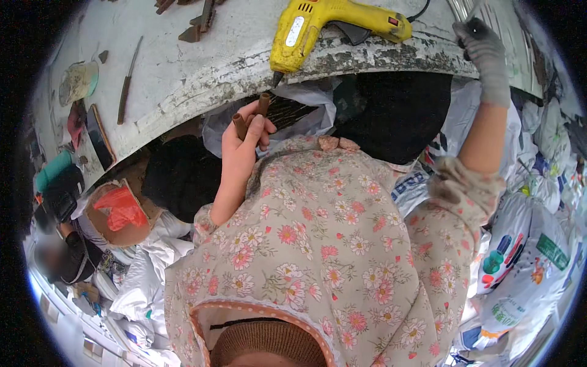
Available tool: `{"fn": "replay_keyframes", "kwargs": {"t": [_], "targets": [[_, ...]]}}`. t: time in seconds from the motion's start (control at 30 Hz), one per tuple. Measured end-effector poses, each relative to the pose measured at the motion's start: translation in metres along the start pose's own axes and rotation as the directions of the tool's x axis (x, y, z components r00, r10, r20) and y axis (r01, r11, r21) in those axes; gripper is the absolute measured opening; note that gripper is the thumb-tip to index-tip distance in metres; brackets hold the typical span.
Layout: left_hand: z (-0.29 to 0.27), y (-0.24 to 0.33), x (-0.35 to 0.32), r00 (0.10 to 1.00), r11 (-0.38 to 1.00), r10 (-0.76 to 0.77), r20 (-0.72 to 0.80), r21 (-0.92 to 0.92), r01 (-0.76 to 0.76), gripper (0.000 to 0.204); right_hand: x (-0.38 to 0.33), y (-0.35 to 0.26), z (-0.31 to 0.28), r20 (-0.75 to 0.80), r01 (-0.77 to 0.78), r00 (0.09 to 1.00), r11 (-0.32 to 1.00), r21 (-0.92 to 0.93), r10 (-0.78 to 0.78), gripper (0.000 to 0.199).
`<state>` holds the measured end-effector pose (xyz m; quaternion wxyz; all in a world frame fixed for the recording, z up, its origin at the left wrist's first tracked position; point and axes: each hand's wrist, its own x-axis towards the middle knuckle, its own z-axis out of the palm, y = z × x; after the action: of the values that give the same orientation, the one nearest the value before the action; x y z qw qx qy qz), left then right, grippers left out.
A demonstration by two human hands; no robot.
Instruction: Assembling small brown cylindrical components using a hot glue gun at a workbench in a production facility.
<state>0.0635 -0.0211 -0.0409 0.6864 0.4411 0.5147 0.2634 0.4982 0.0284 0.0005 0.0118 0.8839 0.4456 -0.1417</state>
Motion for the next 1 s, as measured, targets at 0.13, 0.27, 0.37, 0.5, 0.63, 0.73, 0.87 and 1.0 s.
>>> {"fn": "replay_keyframes", "kwargs": {"t": [0.13,0.27,0.37,0.5,0.63,0.73,0.87,1.0], "targets": [[0.003,0.002,0.001,0.998,0.997,-0.035,0.06,-0.065,0.039,0.028,-0.086,-0.075,0.025,-0.295,0.398,0.917,0.589,0.703,-0.267,0.023],[0.005,0.002,0.006,0.998,0.995,-0.032,0.059,-0.091,0.038,0.021,-0.103,-0.122,0.04,-0.332,0.583,0.803,0.537,0.609,-0.495,0.026],[0.003,0.001,0.008,0.997,0.998,-0.027,0.079,-0.055,0.031,0.019,-0.103,-0.13,0.032,-0.361,0.703,0.702,0.678,0.215,-0.614,0.042],[0.005,0.009,0.005,0.993,0.998,-0.05,0.106,-0.035,0.054,0.019,-0.106,-0.144,0.023,-0.091,0.458,0.863,0.846,-0.272,-0.496,0.06],[0.012,0.016,0.009,0.994,0.99,-0.073,0.076,-0.112,0.081,0.02,-0.097,-0.143,0.025,0.001,0.455,0.885,0.865,-0.212,-0.465,0.059],[0.012,0.02,0.009,0.993,0.993,-0.07,0.098,-0.086,0.078,0.025,-0.085,-0.116,0.051,-0.357,0.625,0.679,0.76,-0.179,-0.642,0.046],[0.01,0.019,0.006,0.997,0.999,-0.038,0.069,0.001,0.038,0.029,-0.081,-0.111,0.052,-0.321,0.663,0.69,0.744,-0.078,-0.649,0.053],[0.006,0.02,-0.001,0.997,0.999,-0.045,0.062,0.021,0.044,0.028,-0.082,-0.111,0.052,-0.318,0.665,0.705,0.747,-0.013,-0.633,0.054]]}}
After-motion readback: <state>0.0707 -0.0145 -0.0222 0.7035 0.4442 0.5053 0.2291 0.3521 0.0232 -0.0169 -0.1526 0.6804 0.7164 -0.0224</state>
